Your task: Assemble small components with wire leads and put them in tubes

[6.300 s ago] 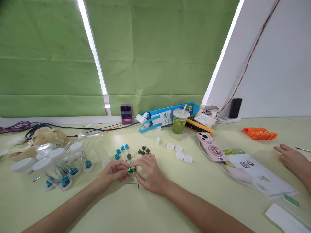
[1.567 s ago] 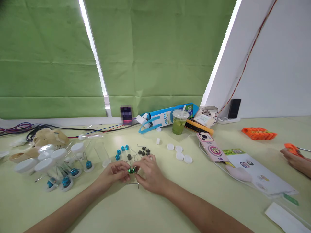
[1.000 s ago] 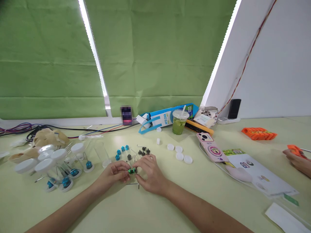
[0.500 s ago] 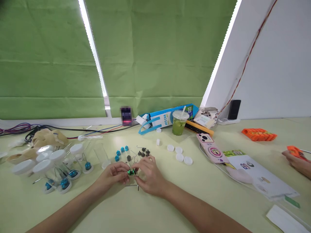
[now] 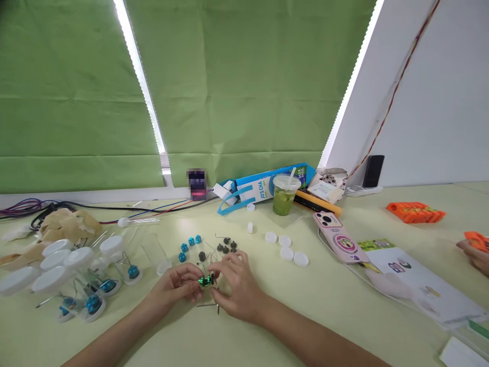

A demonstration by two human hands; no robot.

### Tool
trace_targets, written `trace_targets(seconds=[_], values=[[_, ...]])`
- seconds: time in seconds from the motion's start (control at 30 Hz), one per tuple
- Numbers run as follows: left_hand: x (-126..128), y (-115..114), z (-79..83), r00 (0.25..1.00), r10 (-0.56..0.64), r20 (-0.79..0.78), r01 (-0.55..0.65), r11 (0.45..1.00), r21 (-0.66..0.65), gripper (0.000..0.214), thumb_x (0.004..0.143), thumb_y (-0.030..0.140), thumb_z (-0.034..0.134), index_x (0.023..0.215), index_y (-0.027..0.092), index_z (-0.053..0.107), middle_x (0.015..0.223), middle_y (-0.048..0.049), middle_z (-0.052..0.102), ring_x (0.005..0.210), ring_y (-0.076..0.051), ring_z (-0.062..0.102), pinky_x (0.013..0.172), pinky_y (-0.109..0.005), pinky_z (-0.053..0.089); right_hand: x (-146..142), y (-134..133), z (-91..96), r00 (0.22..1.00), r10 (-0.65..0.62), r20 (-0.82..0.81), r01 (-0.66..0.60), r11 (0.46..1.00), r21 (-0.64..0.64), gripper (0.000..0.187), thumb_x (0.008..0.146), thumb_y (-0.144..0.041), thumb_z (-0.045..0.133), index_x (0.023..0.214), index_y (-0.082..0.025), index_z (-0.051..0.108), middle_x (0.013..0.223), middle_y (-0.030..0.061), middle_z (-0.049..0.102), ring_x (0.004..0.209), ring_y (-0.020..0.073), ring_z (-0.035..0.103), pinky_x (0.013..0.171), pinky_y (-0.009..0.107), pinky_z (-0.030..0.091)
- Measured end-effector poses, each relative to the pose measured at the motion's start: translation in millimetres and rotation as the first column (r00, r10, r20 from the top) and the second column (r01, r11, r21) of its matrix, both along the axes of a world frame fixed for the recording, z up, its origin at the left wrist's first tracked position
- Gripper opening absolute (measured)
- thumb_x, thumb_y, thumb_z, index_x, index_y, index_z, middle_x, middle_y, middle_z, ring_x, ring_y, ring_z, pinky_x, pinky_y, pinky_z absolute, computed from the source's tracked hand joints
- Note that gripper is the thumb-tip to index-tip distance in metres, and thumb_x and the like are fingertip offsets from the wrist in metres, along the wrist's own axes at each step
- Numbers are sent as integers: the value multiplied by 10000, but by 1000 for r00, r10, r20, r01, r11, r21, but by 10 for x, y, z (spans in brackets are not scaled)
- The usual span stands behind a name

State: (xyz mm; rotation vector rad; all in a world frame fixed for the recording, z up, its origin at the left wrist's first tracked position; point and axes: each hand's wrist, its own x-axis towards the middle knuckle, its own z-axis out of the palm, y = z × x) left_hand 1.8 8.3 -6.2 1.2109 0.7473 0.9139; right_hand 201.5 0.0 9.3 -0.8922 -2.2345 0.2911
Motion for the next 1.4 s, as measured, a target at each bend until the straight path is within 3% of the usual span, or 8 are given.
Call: trace_targets(seconds=[1.0,1.4], values=[[-25,-7,-10,999,-44,-1,44,999,4,153,733,205,640,854,120,598,717,-59,655,617,-149,627,554,-246,469,9,-10,27,996,78,-41,-80,996,-39,228,785,-146,489,1005,-202,492,867,27,581,849,180,491,841,386,306],[-22,-10,16,999,-34,4,34,999,-2,152,731,204,641,854,123,603,712,-58,655,621,-151,627,554,-244,466,5,-10,7,999,34,-27,-35,999,-32,350,715,-152,557,1052,-200,479,971,54,564,925,212,477,861,392,298]])
